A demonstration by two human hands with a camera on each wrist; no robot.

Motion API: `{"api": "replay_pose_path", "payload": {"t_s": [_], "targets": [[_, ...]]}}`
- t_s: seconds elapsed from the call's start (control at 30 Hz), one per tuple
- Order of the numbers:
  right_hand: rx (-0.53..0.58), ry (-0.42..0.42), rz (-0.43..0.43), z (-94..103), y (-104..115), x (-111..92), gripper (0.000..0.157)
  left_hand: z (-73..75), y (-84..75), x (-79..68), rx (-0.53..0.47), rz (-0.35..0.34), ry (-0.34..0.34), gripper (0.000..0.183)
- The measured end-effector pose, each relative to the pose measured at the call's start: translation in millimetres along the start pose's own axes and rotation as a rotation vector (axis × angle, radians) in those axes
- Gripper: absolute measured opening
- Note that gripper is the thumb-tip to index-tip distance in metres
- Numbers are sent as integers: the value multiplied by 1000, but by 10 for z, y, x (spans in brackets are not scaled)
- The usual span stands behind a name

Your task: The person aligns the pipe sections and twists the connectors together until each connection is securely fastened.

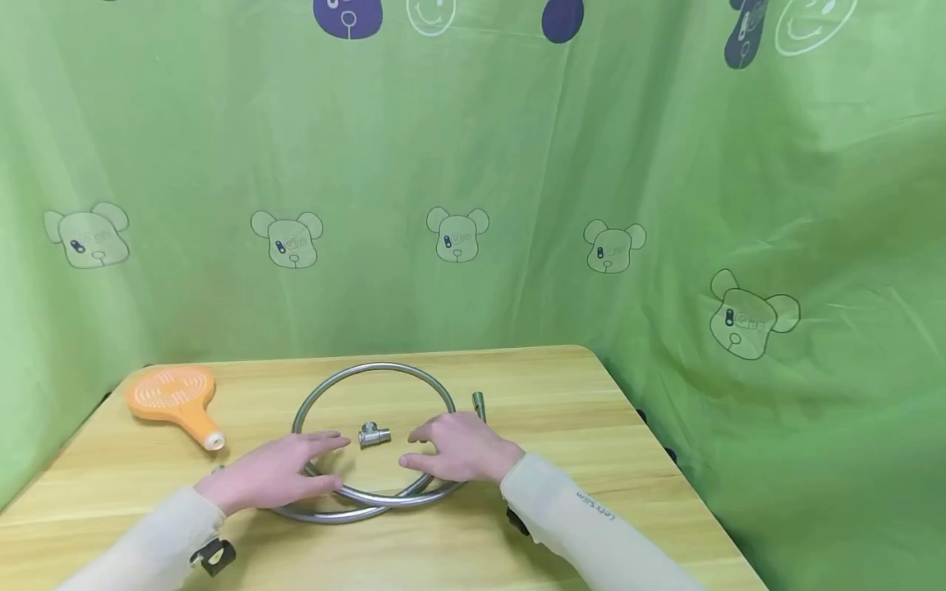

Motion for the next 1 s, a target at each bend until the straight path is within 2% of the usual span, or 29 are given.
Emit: {"api": "replay_pose_path", "payload": {"t_s": [0.13, 0.3, 0.5, 0.8, 1.0], "targets": [[1, -8, -15, -22, -5, 19, 59, 31, 55, 19, -48, 20, -80, 54], [-18, -14, -13, -38, 10, 33, 55, 100, 142, 4, -92, 100, -157, 38], [-19, 6, -5, -52, 50, 62, 63, 213, 329, -102, -138, 208, -242, 41], [-54, 17, 4, -71, 113, 140, 71, 408, 638, -254, -139, 258, -372, 35], [-44, 7, -4, -82, 166, 200, 73, 515, 867, -364, -185, 326, -438, 34]]}}
Point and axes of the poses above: each hand's wrist, its own x-axis towards the middle knuckle, its own z-axis out of the back of the hand, y = z × x, the point moved 4 cm from there along x, towards the middle knuckle, and after that the axes turned 4 degrees about z, right-handed, at the moved point
